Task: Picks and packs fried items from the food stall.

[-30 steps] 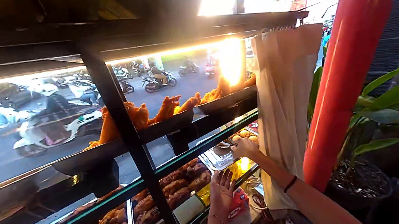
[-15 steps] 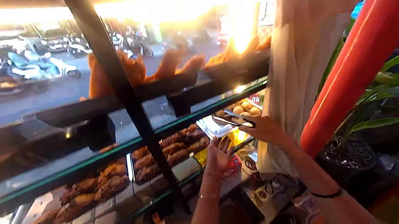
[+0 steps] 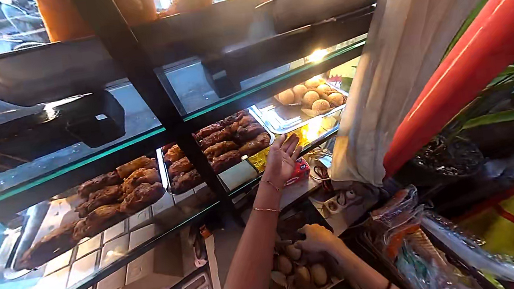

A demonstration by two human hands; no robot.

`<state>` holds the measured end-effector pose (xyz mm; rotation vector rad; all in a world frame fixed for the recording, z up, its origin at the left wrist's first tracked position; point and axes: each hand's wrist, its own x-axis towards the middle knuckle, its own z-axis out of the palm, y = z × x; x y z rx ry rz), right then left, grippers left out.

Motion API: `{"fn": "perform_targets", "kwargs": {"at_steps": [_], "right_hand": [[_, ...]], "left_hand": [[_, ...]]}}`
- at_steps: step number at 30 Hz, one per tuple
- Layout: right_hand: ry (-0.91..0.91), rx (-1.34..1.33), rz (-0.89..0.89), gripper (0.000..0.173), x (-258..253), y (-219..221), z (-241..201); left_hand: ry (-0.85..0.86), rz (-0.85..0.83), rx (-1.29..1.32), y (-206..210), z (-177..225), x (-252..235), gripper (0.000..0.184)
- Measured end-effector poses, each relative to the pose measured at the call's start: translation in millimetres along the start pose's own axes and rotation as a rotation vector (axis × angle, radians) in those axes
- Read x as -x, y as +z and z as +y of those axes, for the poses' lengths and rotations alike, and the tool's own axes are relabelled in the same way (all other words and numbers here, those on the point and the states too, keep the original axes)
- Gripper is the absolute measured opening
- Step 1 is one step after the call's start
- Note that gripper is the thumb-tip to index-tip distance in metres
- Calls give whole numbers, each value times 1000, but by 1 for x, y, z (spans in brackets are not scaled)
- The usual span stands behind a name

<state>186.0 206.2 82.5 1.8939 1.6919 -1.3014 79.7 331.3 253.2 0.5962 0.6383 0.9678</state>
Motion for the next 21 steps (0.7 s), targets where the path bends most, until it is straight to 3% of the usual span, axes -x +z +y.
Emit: {"fn": "perform_targets", "kwargs": {"at_steps": [5,10,18,21], "right_hand": [[72,70,12,57,-17,7,-11],[-74,-26,52,49,3,-10,30],[-365,-209,36,51,120,-120,77],[-527,-277,163,46,182,-179,73]], "left_hand": [[-5,19,38,2,0,-1,48],[-14,70,128,4,0,-10,46],[-35,60,126,13,9,0,48],[-43,86,165,13,10,-7,47]]}}
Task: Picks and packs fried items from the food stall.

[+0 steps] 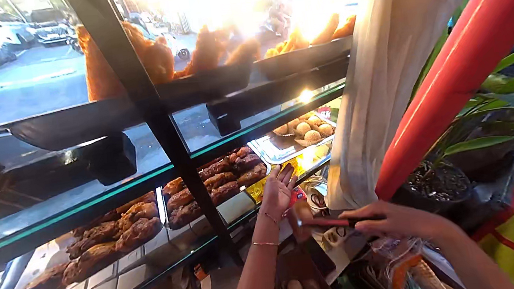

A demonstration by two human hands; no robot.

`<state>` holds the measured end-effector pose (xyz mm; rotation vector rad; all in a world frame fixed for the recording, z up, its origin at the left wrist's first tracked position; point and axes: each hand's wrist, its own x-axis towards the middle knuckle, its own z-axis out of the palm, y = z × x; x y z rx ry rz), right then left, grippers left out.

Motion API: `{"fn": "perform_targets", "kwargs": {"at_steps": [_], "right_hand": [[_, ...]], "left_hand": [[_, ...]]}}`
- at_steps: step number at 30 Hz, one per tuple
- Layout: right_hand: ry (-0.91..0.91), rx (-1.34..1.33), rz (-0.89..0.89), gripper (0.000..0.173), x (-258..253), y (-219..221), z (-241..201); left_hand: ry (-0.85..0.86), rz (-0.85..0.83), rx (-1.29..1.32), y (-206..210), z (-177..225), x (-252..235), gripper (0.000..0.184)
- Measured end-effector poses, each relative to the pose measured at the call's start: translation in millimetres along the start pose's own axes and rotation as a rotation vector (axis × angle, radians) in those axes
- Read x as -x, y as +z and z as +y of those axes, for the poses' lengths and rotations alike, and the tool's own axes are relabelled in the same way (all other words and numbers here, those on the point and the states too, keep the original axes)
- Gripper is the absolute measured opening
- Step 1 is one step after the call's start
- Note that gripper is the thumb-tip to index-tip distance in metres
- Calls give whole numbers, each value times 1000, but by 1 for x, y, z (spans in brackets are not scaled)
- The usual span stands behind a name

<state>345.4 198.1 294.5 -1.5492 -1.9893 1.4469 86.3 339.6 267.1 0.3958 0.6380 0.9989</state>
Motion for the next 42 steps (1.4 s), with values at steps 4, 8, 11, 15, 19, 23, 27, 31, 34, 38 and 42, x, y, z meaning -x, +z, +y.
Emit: {"fn": "perform_targets", "kwargs": {"at_steps": [4,8,11,15,19,23,27,31,34,38,42], "right_hand": [[38,124,368,39,-1,-52,-83],[124,408,440,37,-81,-95,-116],[226,403,310,42,-148,-112,-132],[379,426,353,46,-191,-103,-157],[312,559,408,55,-192,-89,-159],[288,730,469,53,-183,-66,-150],[346,806,446,43,-179,-52,-167],[285,777,465,45,-189,-66,-185],[236,733,440,45,-198,-74,-193],[298,733,386,51,-178,-74,-197],[351,842,431,48,-168,-61,-186]], "left_hand": [[-3,36,4,2,0,-4,48],[25,37,30,0,-1,-8,48],[37,38,14,-1,-2,-9,48],[43,42,27,0,-1,-8,48],[44,29,49,-3,-3,-7,48],[32,55,70,-2,-4,-9,46],[40,45,56,-2,-5,-10,48],[41,39,59,-2,-5,-8,48],[43,40,67,-3,-6,-7,49],[43,54,75,-2,-6,-6,47],[41,60,77,-1,-6,-6,46]]}}
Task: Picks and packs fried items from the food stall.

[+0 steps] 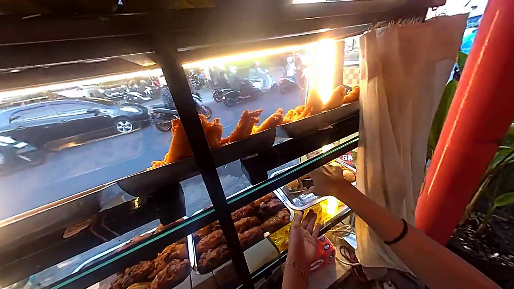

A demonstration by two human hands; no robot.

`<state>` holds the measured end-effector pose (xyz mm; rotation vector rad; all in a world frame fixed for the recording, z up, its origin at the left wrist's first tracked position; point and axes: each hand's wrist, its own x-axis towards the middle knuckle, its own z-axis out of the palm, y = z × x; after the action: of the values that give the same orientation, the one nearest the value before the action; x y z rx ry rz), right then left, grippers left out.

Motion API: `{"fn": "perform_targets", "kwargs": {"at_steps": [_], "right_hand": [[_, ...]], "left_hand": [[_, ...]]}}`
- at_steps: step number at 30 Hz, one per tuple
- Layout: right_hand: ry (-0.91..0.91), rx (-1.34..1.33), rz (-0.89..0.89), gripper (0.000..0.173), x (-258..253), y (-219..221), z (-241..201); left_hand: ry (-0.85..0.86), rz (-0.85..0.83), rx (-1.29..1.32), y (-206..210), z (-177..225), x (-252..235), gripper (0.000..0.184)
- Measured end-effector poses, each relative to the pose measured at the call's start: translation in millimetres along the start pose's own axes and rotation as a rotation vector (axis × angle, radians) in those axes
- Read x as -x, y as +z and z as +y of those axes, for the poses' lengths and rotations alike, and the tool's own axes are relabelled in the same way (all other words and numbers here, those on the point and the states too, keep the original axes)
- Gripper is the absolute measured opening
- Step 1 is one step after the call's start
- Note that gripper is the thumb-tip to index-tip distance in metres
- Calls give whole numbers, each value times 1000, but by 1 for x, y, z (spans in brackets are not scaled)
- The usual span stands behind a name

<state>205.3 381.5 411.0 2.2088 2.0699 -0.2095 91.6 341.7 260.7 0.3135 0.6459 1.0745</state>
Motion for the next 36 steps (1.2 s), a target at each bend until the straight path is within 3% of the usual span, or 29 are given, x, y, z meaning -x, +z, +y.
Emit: {"fn": "perform_targets", "kwargs": {"at_steps": [4,11,16,20,22,24,26,29,32,36], "right_hand": [[4,31,45,37,-8,15,0],[-23,27,40,45,-21,3,-12],[-48,-58,81,52,-39,16,7],[-98,-210,182,52,32,27,41],[-294,-405,155,46,96,40,74],[-535,-569,-53,45,149,71,110],[-603,-677,-270,53,175,118,120],[-316,-519,-557,57,169,200,80],[-106,-333,-697,61,142,281,23],[-9,-208,-725,58,118,293,-52]], "left_hand": [[-4,-2,2,-1,-2,-1,46],[-8,-13,-9,-1,-1,1,47],[-3,-22,-101,4,3,9,48],[3,-46,-104,-8,-3,2,47],[12,-66,-90,-13,-8,-2,46],[-5,-82,-145,-14,-10,5,47],[-40,-95,-265,-9,-2,30,46],[-114,-156,-498,-10,12,70,44],[-98,-303,-651,-32,20,96,45],[43,-327,-623,-67,44,148,47]]}}
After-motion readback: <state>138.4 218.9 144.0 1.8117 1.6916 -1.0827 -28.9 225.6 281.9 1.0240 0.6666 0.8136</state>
